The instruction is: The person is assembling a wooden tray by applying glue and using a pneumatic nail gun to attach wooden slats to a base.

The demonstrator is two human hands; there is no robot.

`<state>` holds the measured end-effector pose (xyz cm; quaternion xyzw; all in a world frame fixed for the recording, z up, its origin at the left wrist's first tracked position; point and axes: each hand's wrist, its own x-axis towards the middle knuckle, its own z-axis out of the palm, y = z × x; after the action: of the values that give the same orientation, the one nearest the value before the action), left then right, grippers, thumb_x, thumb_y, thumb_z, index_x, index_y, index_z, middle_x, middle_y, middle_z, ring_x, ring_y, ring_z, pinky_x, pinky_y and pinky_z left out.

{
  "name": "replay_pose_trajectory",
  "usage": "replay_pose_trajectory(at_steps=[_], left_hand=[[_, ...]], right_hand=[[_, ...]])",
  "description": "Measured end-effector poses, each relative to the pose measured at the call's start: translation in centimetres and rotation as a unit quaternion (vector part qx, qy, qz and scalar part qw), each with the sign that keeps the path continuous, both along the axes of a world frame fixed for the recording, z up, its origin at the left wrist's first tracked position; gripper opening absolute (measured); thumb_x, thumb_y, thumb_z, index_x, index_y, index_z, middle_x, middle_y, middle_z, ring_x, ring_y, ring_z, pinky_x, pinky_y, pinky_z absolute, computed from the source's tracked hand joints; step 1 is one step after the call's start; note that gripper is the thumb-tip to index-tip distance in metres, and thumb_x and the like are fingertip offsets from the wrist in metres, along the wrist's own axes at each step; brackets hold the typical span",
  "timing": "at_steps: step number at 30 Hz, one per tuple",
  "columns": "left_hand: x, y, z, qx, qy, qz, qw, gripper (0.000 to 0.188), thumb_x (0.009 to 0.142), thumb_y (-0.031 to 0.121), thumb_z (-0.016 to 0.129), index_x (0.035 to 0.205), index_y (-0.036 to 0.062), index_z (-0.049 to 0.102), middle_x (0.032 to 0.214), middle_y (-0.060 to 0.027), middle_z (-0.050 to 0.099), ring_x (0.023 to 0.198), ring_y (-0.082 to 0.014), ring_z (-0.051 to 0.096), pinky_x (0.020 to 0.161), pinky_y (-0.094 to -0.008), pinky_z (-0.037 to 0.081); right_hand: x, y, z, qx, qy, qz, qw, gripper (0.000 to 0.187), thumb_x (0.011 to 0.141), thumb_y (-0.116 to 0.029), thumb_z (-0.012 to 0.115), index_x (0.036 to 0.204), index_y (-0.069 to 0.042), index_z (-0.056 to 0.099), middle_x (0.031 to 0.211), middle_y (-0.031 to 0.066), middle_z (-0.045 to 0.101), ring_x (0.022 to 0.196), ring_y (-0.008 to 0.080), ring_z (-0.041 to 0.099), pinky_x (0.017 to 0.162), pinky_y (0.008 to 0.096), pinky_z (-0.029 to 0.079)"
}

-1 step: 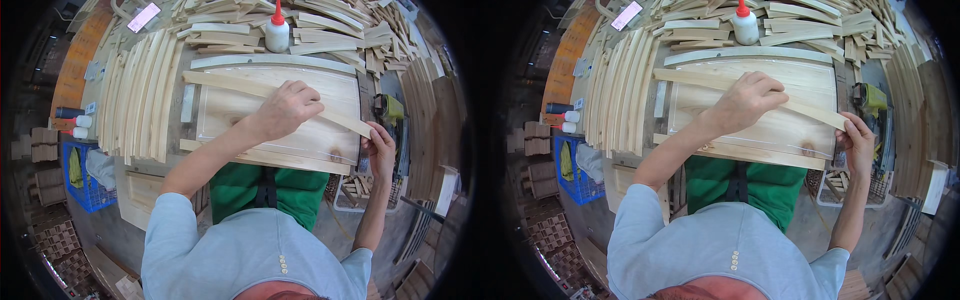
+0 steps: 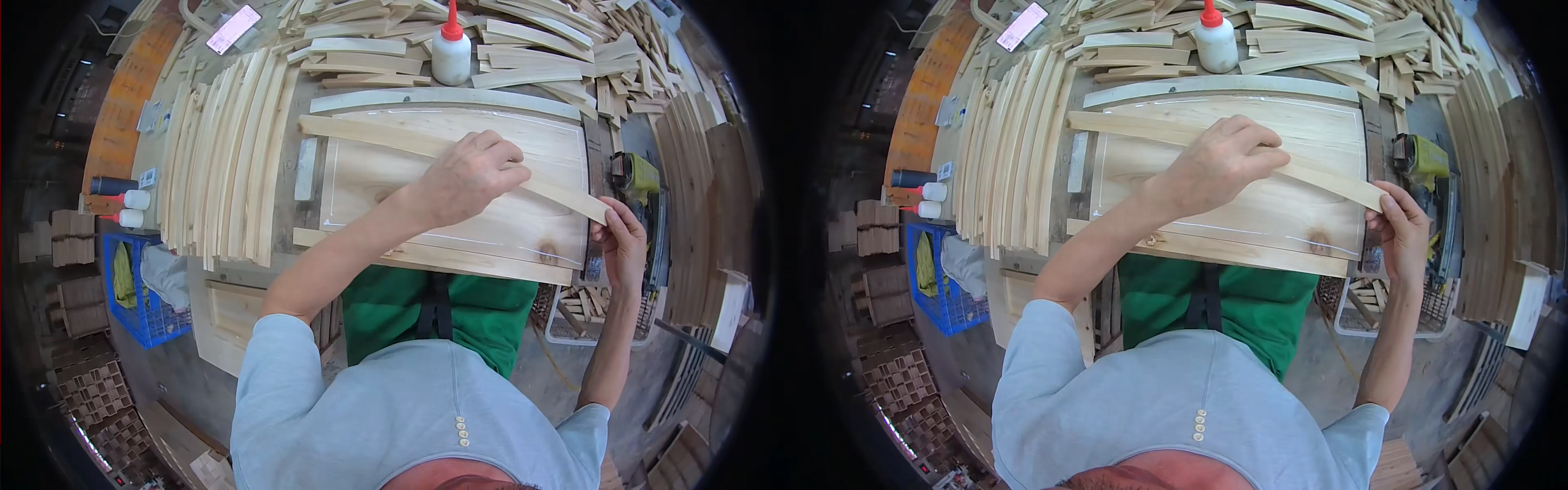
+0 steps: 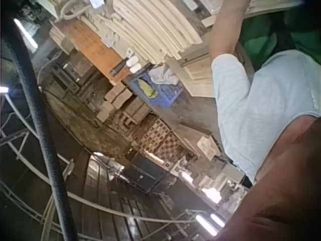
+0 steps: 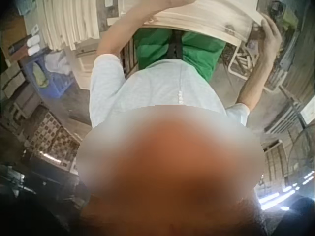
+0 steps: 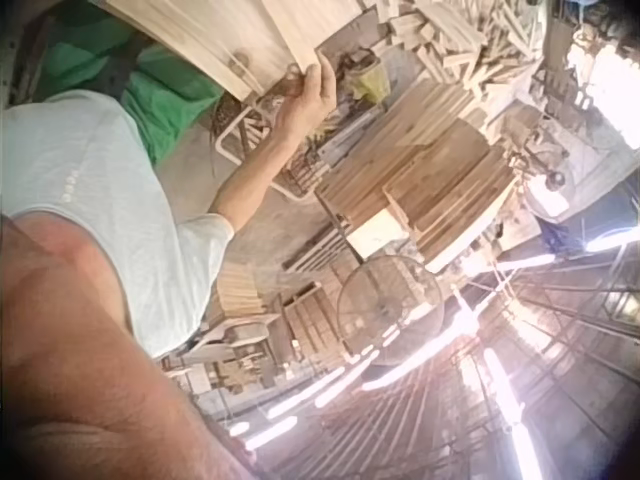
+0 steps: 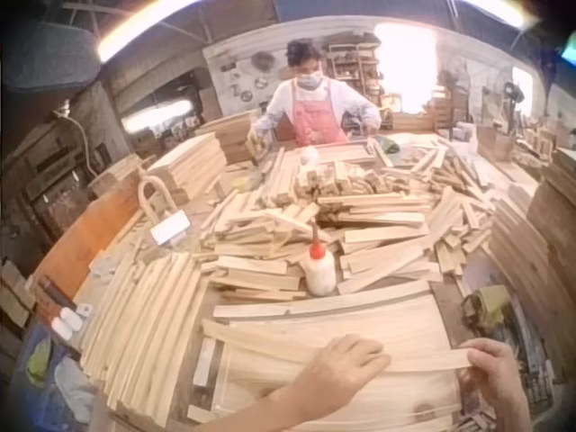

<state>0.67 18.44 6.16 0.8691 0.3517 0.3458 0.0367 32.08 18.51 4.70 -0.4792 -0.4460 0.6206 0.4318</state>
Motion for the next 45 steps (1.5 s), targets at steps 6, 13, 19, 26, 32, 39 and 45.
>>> replay_pose_trajectory(at_steps=[6,13,19,26,32,39,45], left_hand=[[0.5,2.9,-1.0,0.016,-0.009,-0.059,0.998,0.02,0.077,0.004,0.056,0.095,0.0039,0.064,0.095,-0.0113,0.061,0.093,-0.028,0.057,0.081,-0.037,0.048],[-0.7,7.9,-2.9,-0.022,0.016,0.067,0.997,0.02,0.076,0.002,0.065,0.097,0.0016,0.068,0.094,-0.0127,0.063,0.09,-0.0282,0.058,0.079,-0.0371,0.049],[0.1,9.4,-3.9,-0.039,0.017,0.074,0.996,0.019,0.078,0.005,0.068,0.096,0.0016,0.07,0.095,-0.0119,0.064,0.09,-0.0277,0.059,0.078,-0.0362,0.049],[0.2,9.1,-4.1,-0.035,0.017,0.075,0.996,0.017,0.077,0.005,0.069,0.094,0.0023,0.07,0.094,-0.0112,0.064,0.089,-0.0271,0.059,0.078,-0.0366,0.049],[0.4,9.4,-4.9,-0.038,0.024,0.094,0.995,0.018,0.079,0.006,0.067,0.096,0.004,0.071,0.093,-0.0095,0.065,0.089,-0.026,0.058,0.079,-0.0353,0.047],[0.1,10.5,-6.8,0.034,-0.003,0.065,0.997,0.011,0.075,0.003,0.059,0.081,0.003,0.068,0.083,-0.0113,0.061,0.084,-0.0282,0.056,0.075,-0.0383,0.046],[0.4,10.0,-7.1,0.006,-0.02,0.095,0.995,0.012,0.08,0.007,0.062,0.087,0.0057,0.071,0.088,-0.0073,0.062,0.091,-0.0242,0.054,0.082,-0.0366,0.046]], right_hand=[[-0.7,0.9,1.1,0.004,-0.122,-0.063,0.991,0.033,0.094,-0.015,0.054,0.121,0.003,0.057,0.093,0.0068,0.065,0.076,0.0106,0.06,0.07,0.0232,0.049],[2.4,-0.2,3.2,0.072,-0.176,-0.128,0.973,0.03,0.094,-0.018,0.055,0.116,0.002,0.06,0.101,0.0067,0.067,0.088,0.0118,0.061,0.077,0.0246,0.048],[3.8,-1.6,3.1,0.045,-0.18,-0.153,0.971,0.028,0.094,-0.018,0.055,0.115,0.001,0.061,0.101,0.0071,0.067,0.089,0.0116,0.062,0.078,0.0241,0.048],[4.1,-2.4,2.8,0.045,-0.186,-0.161,0.968,0.026,0.094,-0.016,0.055,0.113,0.001,0.062,0.1,0.0066,0.067,0.089,0.0107,0.061,0.078,0.0233,0.048],[3.2,-2.4,3.8,0.053,-0.196,-0.162,0.966,0.026,0.094,-0.016,0.055,0.113,0.001,0.062,0.1,0.0072,0.067,0.088,0.011,0.061,0.077,0.0232,0.048],[4.1,-1.1,4.0,0.089,-0.289,-0.172,0.937,0.028,0.095,-0.016,0.055,0.116,0.001,0.062,0.101,0.0089,0.067,0.089,0.0108,0.061,0.078,0.0232,0.048],[6.5,2.7,1.3,0.093,-0.567,-0.095,0.813,0.051,0.092,-0.03,0.058,0.129,0.005,0.049,0.115,0.0196,0.06,0.104,0.0235,0.06,0.09,0.0327,0.046]])
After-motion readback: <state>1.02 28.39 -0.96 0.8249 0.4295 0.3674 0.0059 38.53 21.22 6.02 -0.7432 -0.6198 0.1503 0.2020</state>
